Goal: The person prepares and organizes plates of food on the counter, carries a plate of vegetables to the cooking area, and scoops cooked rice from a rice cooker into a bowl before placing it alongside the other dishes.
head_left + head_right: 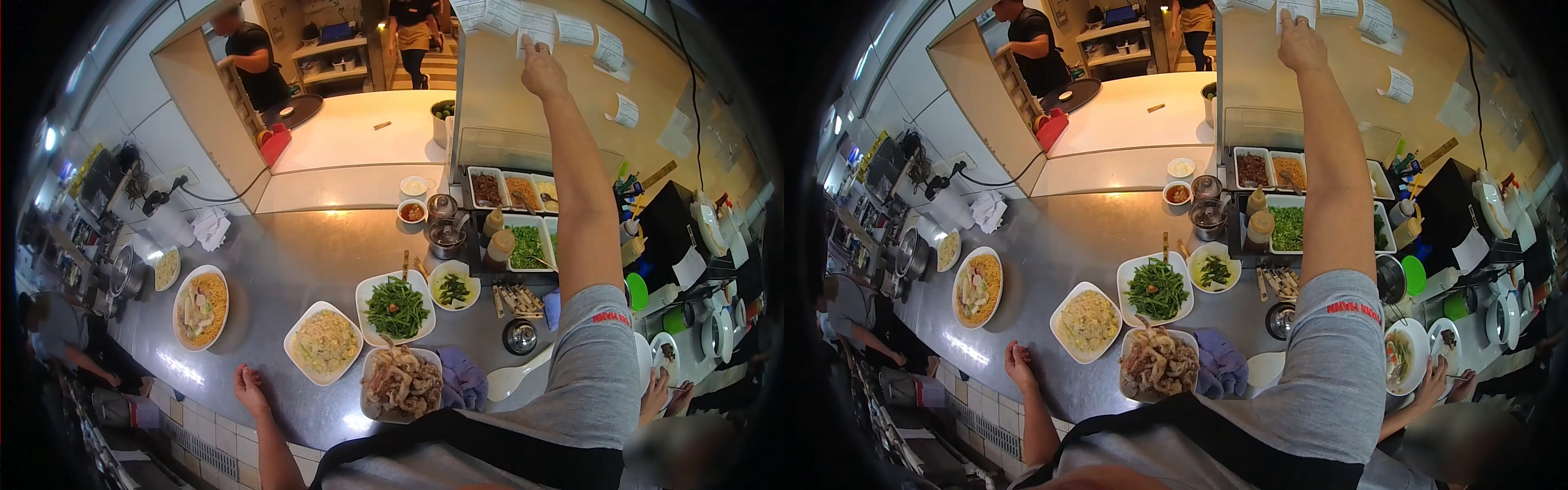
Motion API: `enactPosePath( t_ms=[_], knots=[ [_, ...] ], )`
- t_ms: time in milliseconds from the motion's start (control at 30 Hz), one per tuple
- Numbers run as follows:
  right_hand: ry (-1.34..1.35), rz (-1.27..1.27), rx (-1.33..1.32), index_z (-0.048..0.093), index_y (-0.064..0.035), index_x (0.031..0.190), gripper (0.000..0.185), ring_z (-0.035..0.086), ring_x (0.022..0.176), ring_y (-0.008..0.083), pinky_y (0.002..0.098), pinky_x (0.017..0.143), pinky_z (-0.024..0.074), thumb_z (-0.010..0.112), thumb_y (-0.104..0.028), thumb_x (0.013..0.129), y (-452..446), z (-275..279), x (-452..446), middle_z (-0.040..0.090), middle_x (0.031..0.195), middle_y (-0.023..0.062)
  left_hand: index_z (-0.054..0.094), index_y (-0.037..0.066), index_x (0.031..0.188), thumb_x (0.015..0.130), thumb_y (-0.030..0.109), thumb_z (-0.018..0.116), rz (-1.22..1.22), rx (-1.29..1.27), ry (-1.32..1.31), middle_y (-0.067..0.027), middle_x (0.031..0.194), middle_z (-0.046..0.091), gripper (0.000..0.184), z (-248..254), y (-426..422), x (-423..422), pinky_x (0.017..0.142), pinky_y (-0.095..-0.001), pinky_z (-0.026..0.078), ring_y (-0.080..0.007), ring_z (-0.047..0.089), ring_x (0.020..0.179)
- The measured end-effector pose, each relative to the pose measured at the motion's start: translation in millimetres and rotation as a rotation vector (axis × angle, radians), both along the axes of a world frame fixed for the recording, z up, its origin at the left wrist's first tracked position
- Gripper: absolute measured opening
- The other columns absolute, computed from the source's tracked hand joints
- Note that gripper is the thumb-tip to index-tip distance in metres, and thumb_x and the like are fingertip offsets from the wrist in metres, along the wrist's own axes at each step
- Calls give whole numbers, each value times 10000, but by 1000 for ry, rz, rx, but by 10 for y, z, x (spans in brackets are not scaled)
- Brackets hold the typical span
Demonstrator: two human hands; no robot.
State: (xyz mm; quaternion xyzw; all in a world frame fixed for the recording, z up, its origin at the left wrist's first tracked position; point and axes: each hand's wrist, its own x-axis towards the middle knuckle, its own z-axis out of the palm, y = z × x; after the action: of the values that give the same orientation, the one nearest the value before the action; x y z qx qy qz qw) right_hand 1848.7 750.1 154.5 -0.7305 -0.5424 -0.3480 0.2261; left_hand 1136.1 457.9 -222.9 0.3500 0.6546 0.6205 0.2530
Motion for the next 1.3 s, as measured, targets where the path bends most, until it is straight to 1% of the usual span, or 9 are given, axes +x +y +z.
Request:
enactPosePath(
  t_ms=[233,367,533,700,867,933,1033,1167,1300],
  knots=[
    [-55,20,-152,329,-164,1398,609,491,1177,357,442,944,439,494,-125,813,-99,55,-15,382,1382,213,607,33,1044,930,213,543,27,-30,-16,4,775,565,223,25,64,21,531,-192,397,-57,479,627],
    [-238,284,-67,315,-54,1394,672,371,1279,368,438,1081,281,578,-218,798,1133,-358,1446,382,1378,235,604,22,1028,923,247,556,33,0,18,21,730,535,253,74,19,87,512,-199,372,-59,458,608],
    [-206,65,-236,282,-94,1417,794,439,1214,383,567,961,337,627,-328,741,-203,240,367,433,1352,190,628,5,949,907,255,576,21,-7,18,8,722,550,258,-60,59,-40,569,-217,398,-79,474,628],
    [-185,-22,-317,249,-134,1440,920,507,1149,397,696,841,393,676,-438,684,-611,504,-41,484,1326,145,631,-6,974,901,256,578,55,-7,23,-9,721,577,277,32,39,37,544,-222,402,-79,498,628],
    [-189,178,-248,278,-105,1422,818,431,1219,389,566,960,336,642,-347,731,-393,174,365,417,1364,190,626,-13,963,910,272,554,7,-19,231,-6,705,574,299,131,-21,73,545,-224,396,-76,492,610],
    [-215,189,-156,289,-93,1415,778,400,1246,386,514,1008,314,629,-310,750,-344,374,883,391,1379,208,618,4,921,911,253,560,-3,7,46,11,680,537,256,-120,137,-56,515,-223,383,-71,456,582],
    [-208,251,-128,306,-75,1405,718,354,1288,381,436,1080,280,608,-255,778,-60,75,1176,350,1401,235,598,19,990,920,250,552,-18,7,68,8,699,538,245,-15,28,-31,501,-198,370,-53,448,580],
    [112,81,-145,368,-173,1369,598,424,1250,351,468,990,398,527,-193,793,-686,18,271,355,1416,184,610,34,980,919,252,553,-1,12,51,8,727,546,234,-32,11,7,509,-193,372,-52,454,593],
    [100,64,-162,386,-133,1355,580,425,1253,330,449,1006,382,513,-159,790,-642,-76,208,361,1418,166,617,41,982,916,241,558,10,5,43,10,727,547,219,-23,-1,39,511,-191,373,-49,457,595]
  ],
)
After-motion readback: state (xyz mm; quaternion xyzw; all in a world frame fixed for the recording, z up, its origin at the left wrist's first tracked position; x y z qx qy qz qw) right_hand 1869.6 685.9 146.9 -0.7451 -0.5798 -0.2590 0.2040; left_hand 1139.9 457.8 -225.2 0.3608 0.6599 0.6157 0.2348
